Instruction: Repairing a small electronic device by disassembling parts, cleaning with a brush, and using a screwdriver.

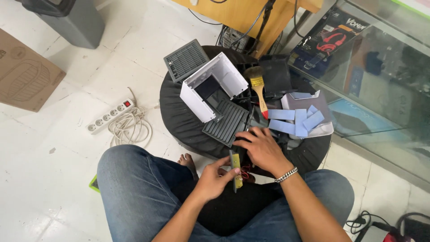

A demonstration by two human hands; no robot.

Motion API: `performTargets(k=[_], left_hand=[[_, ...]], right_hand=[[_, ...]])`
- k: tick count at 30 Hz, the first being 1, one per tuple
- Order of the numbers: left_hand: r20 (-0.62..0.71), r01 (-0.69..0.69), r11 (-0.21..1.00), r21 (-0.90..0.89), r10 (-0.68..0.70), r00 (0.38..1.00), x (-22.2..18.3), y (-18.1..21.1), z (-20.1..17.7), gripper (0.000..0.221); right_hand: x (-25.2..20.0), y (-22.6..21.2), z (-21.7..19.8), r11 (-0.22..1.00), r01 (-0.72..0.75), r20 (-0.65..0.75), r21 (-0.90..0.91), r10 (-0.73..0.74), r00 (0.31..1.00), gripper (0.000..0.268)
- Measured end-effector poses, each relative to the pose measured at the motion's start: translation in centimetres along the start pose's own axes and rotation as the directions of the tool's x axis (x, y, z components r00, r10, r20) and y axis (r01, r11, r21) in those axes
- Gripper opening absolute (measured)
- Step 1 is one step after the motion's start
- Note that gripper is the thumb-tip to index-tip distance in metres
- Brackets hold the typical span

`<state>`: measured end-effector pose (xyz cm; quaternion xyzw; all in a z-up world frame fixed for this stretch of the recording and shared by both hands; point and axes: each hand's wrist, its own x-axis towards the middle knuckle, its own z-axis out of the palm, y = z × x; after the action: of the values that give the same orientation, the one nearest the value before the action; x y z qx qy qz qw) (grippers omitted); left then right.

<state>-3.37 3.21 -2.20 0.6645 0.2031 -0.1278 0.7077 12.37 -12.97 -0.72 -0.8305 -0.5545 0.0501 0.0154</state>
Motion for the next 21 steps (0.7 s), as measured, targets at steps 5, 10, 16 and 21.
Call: performTargets(k=[5,10,16,21], left_hand=[[-0.07,-0.044,0.998,0.035,0.046,0.996,0.6,-1.1,0.2,0.048],[-0.1,-0.03,0.997,0.071,0.037,0.994,0.8,-1.3,0.6,0.045],[-0.172,0.016,0.994,0.11,0.003,0.985,1.3,-2.0,1.0,0.037],[-0.183,0.007,1.0,0.015,-0.004,0.983,2.3,-3.7,1.2,0.048]], right_hand=[[-0.1,-0.2,-0.4,0.999,-0.032,0.078,-0.015,0.033,0.996,0.045],[0.0,0.2,-0.5,0.999,-0.005,0.143,-0.052,0.013,0.99,0.046],[-0.3,0.1,-1.3,0.997,0.057,0.134,0.049,-0.063,0.989,0.047],[-0.4,-0.4,-0.8,1.0,-0.018,0.119,-0.01,0.019,0.993,0.031]])
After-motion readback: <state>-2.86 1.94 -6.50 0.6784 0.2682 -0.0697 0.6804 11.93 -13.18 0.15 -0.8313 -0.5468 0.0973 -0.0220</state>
